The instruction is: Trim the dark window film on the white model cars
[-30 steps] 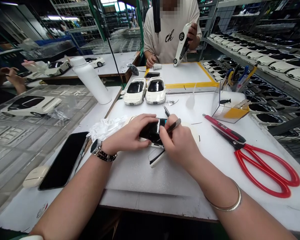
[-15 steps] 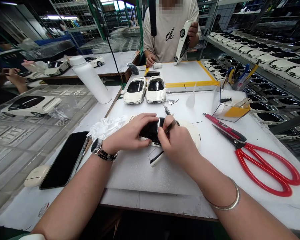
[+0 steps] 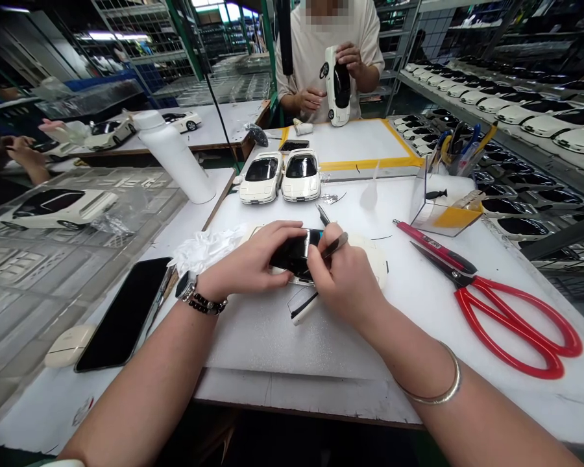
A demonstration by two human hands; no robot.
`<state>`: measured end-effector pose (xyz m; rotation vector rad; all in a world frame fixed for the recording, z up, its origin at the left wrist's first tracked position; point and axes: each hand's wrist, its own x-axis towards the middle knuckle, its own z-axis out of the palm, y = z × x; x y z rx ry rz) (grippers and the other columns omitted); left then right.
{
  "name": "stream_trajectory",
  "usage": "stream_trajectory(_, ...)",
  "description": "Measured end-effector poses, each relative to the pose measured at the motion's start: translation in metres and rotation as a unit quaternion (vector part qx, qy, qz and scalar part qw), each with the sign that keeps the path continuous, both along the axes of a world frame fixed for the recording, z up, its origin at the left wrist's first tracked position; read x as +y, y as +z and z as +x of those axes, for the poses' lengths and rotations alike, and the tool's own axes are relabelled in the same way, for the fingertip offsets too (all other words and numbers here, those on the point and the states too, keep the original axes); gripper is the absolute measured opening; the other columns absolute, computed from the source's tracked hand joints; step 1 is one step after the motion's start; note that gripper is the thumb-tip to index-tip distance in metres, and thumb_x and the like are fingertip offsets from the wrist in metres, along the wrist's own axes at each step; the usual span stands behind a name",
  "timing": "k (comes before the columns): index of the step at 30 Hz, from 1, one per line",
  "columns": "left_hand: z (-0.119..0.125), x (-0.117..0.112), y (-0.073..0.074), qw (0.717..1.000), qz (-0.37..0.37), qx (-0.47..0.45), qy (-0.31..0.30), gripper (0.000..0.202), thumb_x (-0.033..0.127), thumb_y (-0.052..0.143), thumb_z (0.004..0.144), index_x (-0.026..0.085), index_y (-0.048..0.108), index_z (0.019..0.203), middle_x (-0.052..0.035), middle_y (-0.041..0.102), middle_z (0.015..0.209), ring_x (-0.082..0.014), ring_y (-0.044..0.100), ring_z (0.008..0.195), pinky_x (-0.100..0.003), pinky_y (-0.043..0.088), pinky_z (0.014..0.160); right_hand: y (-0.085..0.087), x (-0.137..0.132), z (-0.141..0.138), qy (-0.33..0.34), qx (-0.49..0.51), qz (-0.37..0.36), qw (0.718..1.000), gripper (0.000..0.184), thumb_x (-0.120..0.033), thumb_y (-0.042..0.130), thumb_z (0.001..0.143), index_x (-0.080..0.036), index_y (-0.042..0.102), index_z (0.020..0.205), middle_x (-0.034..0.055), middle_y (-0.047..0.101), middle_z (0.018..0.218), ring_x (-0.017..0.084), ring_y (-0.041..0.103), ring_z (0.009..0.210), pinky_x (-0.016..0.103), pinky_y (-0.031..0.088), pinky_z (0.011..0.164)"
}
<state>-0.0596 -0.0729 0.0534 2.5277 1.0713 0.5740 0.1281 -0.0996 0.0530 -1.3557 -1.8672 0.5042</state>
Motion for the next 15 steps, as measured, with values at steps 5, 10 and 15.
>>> stream_trajectory(5,-0.0005,0.0005,-0.0001,1.0,0.003,0.0,-0.001,0.062,0.021,0.058,0.069,0.019,0.042,0.128,-0.0119,0.04,0.138,-0.0268,0.039,0.128,-0.046,0.033,0.109,-0.0009,0.0015,-0.0001,0.003,-0.018,0.005,1.0,0.019,-0.029,0.046,0.082,-0.021,0.034,0.07,-0.0047,0.04,0.049,0.008,0.034,0.039,0.022,0.026,0.046)
stream_trajectory(10,0.0002,0.0001,0.0002,1.0,-0.001,0.002,0.001,0.062,0.02,0.058,0.068,0.016,0.043,0.128,-0.0128,0.04,0.138,-0.0267,0.038,0.129,-0.044,0.032,0.11,-0.0018,0.0014,-0.0011,0.009,-0.024,0.006,1.0,0.019,-0.029,0.046,0.083,-0.02,0.034,0.071,-0.005,0.039,0.047,0.009,0.034,0.039,0.022,0.026,0.044)
stream_trajectory(15,0.0009,-0.0009,0.0011,1.0,-0.009,-0.003,0.004,0.062,0.02,0.059,0.069,0.018,0.043,0.128,-0.0122,0.041,0.137,-0.0269,0.038,0.129,-0.045,0.032,0.11,-0.0029,0.0013,-0.0023,0.026,-0.004,0.021,0.999,0.019,-0.028,0.048,0.081,-0.02,0.035,0.07,-0.0059,0.039,0.046,0.007,0.033,0.037,0.02,0.024,0.04)
